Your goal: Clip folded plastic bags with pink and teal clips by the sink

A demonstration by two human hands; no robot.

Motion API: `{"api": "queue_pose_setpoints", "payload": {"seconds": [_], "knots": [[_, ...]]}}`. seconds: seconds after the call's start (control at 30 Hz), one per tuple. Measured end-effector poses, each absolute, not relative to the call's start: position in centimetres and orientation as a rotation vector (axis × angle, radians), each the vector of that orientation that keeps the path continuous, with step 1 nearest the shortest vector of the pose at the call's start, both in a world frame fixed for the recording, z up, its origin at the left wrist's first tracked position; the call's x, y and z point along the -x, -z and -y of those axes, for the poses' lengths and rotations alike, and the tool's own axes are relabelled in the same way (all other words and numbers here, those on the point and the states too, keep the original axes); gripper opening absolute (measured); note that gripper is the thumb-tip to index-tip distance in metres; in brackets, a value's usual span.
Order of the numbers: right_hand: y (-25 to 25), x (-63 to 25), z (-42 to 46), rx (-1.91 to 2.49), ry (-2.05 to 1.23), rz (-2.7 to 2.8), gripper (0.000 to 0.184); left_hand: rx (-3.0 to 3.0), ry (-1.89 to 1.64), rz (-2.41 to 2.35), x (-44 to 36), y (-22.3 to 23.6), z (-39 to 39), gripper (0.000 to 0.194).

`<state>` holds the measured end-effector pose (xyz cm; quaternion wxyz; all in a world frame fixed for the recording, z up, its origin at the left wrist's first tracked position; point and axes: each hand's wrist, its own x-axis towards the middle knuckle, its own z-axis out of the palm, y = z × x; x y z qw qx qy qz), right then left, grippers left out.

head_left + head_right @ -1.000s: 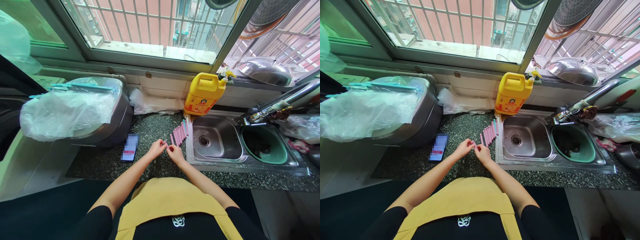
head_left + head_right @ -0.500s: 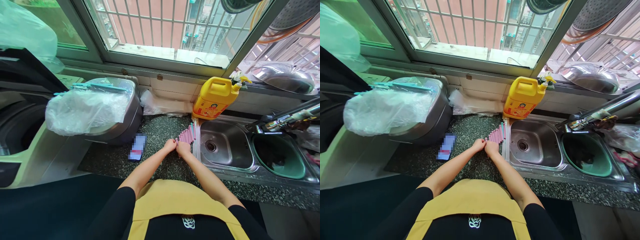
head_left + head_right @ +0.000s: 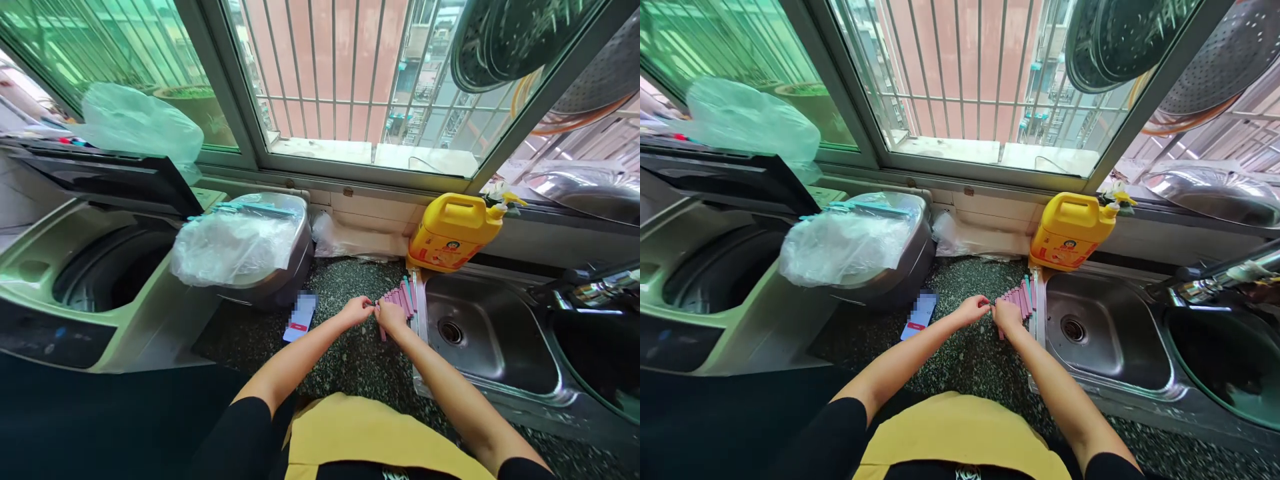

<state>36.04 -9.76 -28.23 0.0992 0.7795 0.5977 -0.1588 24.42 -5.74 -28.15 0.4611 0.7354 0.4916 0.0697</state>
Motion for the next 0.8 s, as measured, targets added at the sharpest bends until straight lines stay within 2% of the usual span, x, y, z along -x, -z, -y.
{"api": "queue_pose_setpoints", "payload": {"seconds": [0.07,0.2,0.3,0.37,0.57,0.8], "knots": [[26.7,-35.7,8.0,-2.304,0.42,-1.886,0.031,-1.864,-0.278,-1.137,-22.0,24.2,4.1,0.023],[22.2,-33.7,3.1,-2.279,0.34,-2.262,0.027,-2.085,-0.765,-1.019,-14.5,14.5,-1.2,0.02],[18.1,-31.1,-0.9,-2.216,0.344,-2.536,0.024,-2.119,-0.99,-1.315,-7.9,8.7,-5.8,0.02],[15.6,-29.1,-3.3,-2.207,0.343,-2.645,0.024,-2.118,-1.016,-1.581,-4.0,6.6,-8.3,0.021],[11.7,-23.8,-9.0,-2.149,0.265,-2.771,0.025,-2.11,-0.588,-2.125,0.9,6.3,-12.6,0.023],[11.9,-20.3,-11.6,-1.974,0.136,-2.805,0.03,-2.0,-0.304,-2.244,-0.7,7.3,-13.7,0.031]]}}
